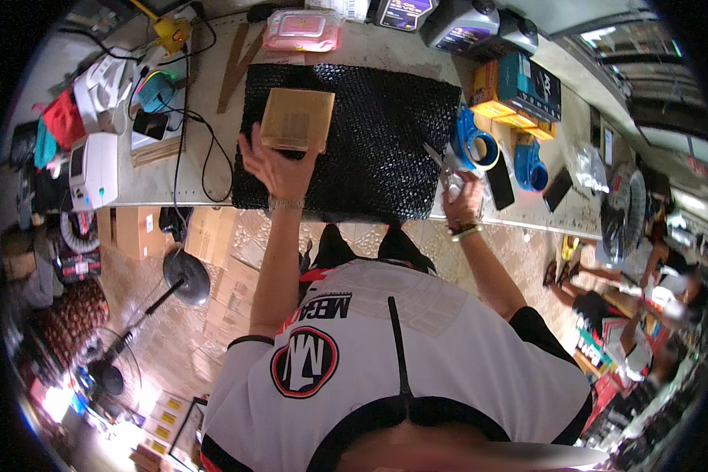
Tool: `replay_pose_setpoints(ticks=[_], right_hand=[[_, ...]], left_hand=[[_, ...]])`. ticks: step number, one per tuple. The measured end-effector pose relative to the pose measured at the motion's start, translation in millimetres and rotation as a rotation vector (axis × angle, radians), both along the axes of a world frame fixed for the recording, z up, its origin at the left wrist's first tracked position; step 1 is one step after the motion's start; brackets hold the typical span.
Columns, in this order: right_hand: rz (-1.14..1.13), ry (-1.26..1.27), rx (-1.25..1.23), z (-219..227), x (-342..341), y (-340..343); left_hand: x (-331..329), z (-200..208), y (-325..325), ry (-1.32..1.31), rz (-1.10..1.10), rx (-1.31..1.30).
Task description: The person folds a cardboard box, places an item inside, and seals it with tape. They then wrap the sealed box in black bubble wrap and secure it with tape. The wrapped package is placed into a larger cardboard box.
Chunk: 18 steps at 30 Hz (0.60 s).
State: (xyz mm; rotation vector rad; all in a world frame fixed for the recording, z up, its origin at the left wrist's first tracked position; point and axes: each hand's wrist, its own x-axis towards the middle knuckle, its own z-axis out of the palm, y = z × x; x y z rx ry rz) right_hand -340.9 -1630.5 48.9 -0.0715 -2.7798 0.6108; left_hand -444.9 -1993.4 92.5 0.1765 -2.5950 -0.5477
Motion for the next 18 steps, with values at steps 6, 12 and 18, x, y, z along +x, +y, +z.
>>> replay_pose_setpoints(ticks=[6,12,18], right_hand=[[0.471,0.054,-0.211,6.0,-153.0,-127.9],[0.674,-0.185,0.255,-30.9,-225.1,-149.5],[0.660,-0.155,0.235,-31.4,-222.4,-143.4]], left_hand=[[-71.3,18.4,47.9,-0.672,0.335,0.021],[-72.5,24.6,22.4,-0.721,0.050,-0.090],[-65.8,60.7,-4.7,-0.677,-0.661,-0.496]])
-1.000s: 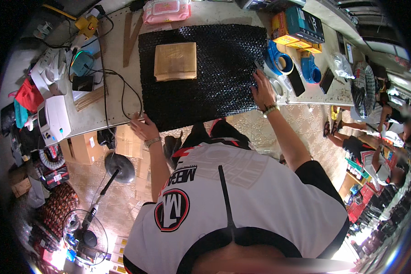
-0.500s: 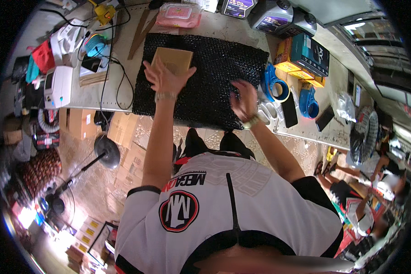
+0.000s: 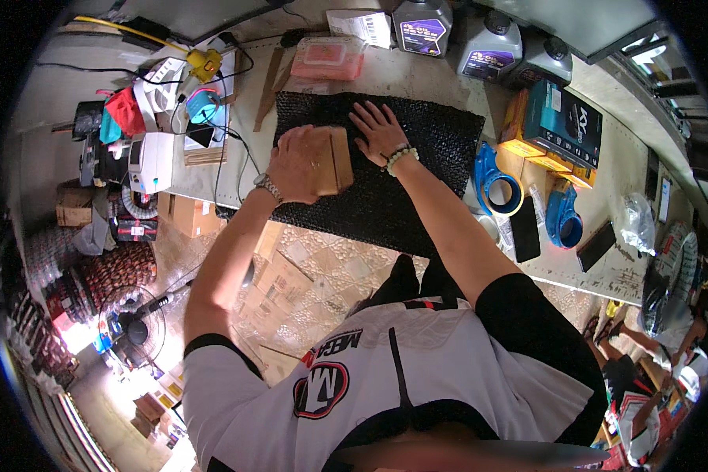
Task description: The person folds a cardboard box, places an item inside, and seals it with tape. They then wrap the sealed box in black bubble wrap and secure it with tape. The wrapped package is placed into a larger cardboard box.
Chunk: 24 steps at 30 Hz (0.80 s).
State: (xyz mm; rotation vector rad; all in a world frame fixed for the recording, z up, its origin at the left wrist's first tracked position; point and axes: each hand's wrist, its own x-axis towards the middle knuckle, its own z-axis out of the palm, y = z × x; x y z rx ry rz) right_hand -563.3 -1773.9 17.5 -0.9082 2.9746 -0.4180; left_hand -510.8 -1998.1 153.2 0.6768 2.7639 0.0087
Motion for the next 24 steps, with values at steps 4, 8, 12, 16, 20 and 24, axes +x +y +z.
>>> replay_pose_setpoints(ticks=[4,8,12,16,20,24], right_hand=[[-0.018,0.008,-0.006,1.8,-0.9,-2.6],[-0.011,0.012,0.005,1.8,-0.2,-3.6],[-0.036,0.031,0.034,1.7,-4.3,-7.1],[-0.041,0.001,0.030,-3.2,-4.1,-6.9],[-0.040,0.063,0.028,-8.6,-2.4,-6.9],[-0.035,0.017,-0.035,2.4,-5.6,-9.5]], left_hand=[[-12.1,20.1,-9.8,-0.050,-0.330,-0.145],[-27.6,17.8,-13.3,-0.085,-0.483,-0.096],[-45.1,1.6,-11.6,-0.085,-0.444,-0.147],[-48.9,-10.6,-14.8,-0.116,-0.376,-0.140],[-43.2,-9.4,-13.2,-0.067,-0.344,-0.134],[-36.4,2.5,-7.0,-0.057,-0.317,-0.156]])
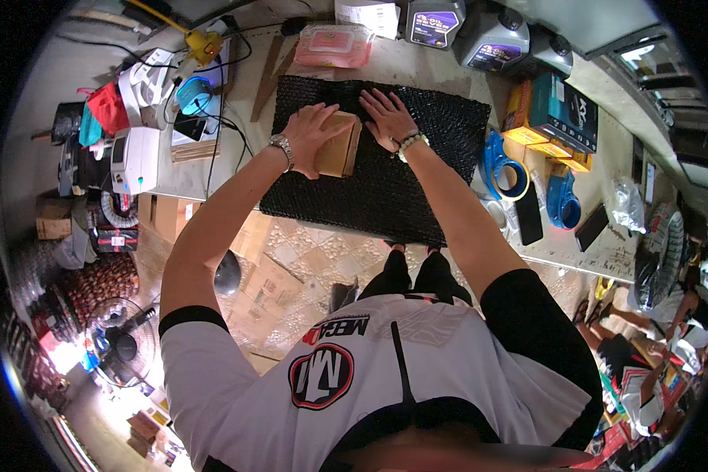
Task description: The person folds a cardboard box, places an item inside, and seals it with tape. They then wrap the sealed box in black bubble wrap and secure it with tape. The wrapped package is placed into a larger cardboard box.
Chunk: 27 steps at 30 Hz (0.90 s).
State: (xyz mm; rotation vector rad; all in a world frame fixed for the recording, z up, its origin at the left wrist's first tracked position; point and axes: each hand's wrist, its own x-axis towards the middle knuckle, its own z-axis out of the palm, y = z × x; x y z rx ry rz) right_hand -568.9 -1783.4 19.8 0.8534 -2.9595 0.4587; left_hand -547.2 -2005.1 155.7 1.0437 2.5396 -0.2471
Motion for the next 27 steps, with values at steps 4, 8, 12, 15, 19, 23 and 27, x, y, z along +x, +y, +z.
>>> replay_pose_setpoints(ticks=[4,8,12,15,19,23,27], right_hand=[[0.003,0.132,-0.391,29.5,32.4,35.7],[-0.186,0.029,-0.443,49.6,148.5,134.4],[-0.328,-0.282,-0.056,45.7,227.7,218.1],[-0.145,-0.284,-0.001,36.5,228.1,246.3],[-0.073,-0.500,-0.044,31.0,201.7,274.7],[0.200,-0.684,-0.286,34.9,192.5,316.7],[0.101,-1.479,-0.529,42.5,197.0,351.7]], left_hand=[[39.6,-4.0,-3.5,0.126,0.172,0.178],[156.7,-61.2,17.9,0.272,0.726,0.868],[287.8,-153.6,127.4,-1.290,2.168,1.545],[327.1,-200.5,221.2,-1.975,2.311,1.906],[318.6,-225.1,285.8,-1.749,1.696,2.745],[316.0,-229.0,318.4,-0.917,2.227,3.104],[316.8,-213.7,341.6,-0.171,2.663,3.238]])
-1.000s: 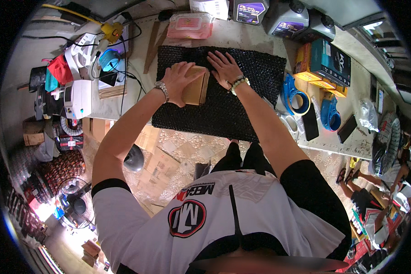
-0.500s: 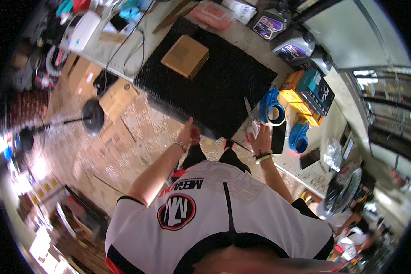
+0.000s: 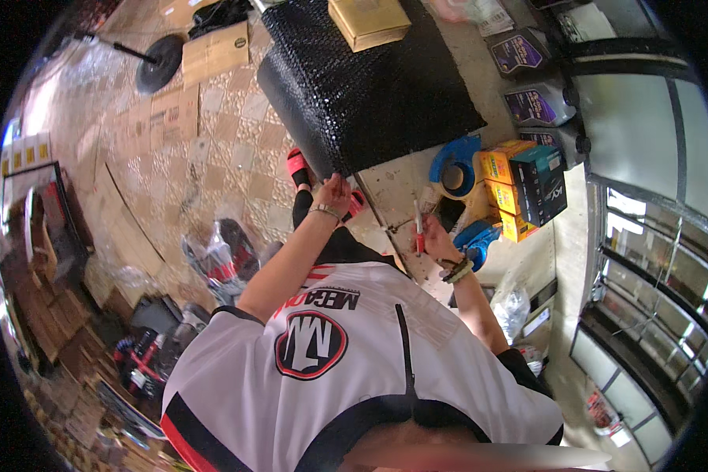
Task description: The person folds a cardboard box, places an item inside, and seals it with tape. They then wrap the sealed box in black bubble wrap and secure it with tape. The wrapped package is placed into a larger cardboard box.
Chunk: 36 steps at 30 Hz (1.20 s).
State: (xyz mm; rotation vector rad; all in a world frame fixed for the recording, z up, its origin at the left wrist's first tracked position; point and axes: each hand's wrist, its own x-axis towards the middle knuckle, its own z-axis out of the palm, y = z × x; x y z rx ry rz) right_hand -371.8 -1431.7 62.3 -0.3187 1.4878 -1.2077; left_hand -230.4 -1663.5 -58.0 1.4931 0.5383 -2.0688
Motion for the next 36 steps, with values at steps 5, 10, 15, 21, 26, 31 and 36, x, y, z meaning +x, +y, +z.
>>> replay_pose_setpoints(ticks=[5,10,15,21,26,31,36], right_hand=[[0.368,-0.104,-0.030,-8.1,-5.3,1.6],[0.413,-0.214,0.216,-19.5,-10.1,-16.3],[0.369,-0.176,0.170,-15.5,-5.9,-32.4],[0.422,-0.072,0.187,-22.7,-8.3,-68.3],[0.346,-0.082,0.189,-14.8,-6.4,-79.3],[0.428,0.004,0.202,4.2,-2.6,-76.6],[0.349,0.008,0.219,11.7,-1.8,-80.3]], left_hand=[[-20.9,40.3,4.0,0.131,-0.185,0.367],[-40.9,49.7,-8.9,-0.086,-0.299,0.146],[-29.0,20.9,-19.9,0.098,-0.556,0.354],[-34.4,-15.5,0.8,0.047,-0.311,0.110],[-51.0,1.5,26.5,-0.119,-0.136,-0.100],[-51.5,51.8,21.2,0.115,0.023,0.156],[-47.7,81.6,12.8,0.321,0.025,0.042]])
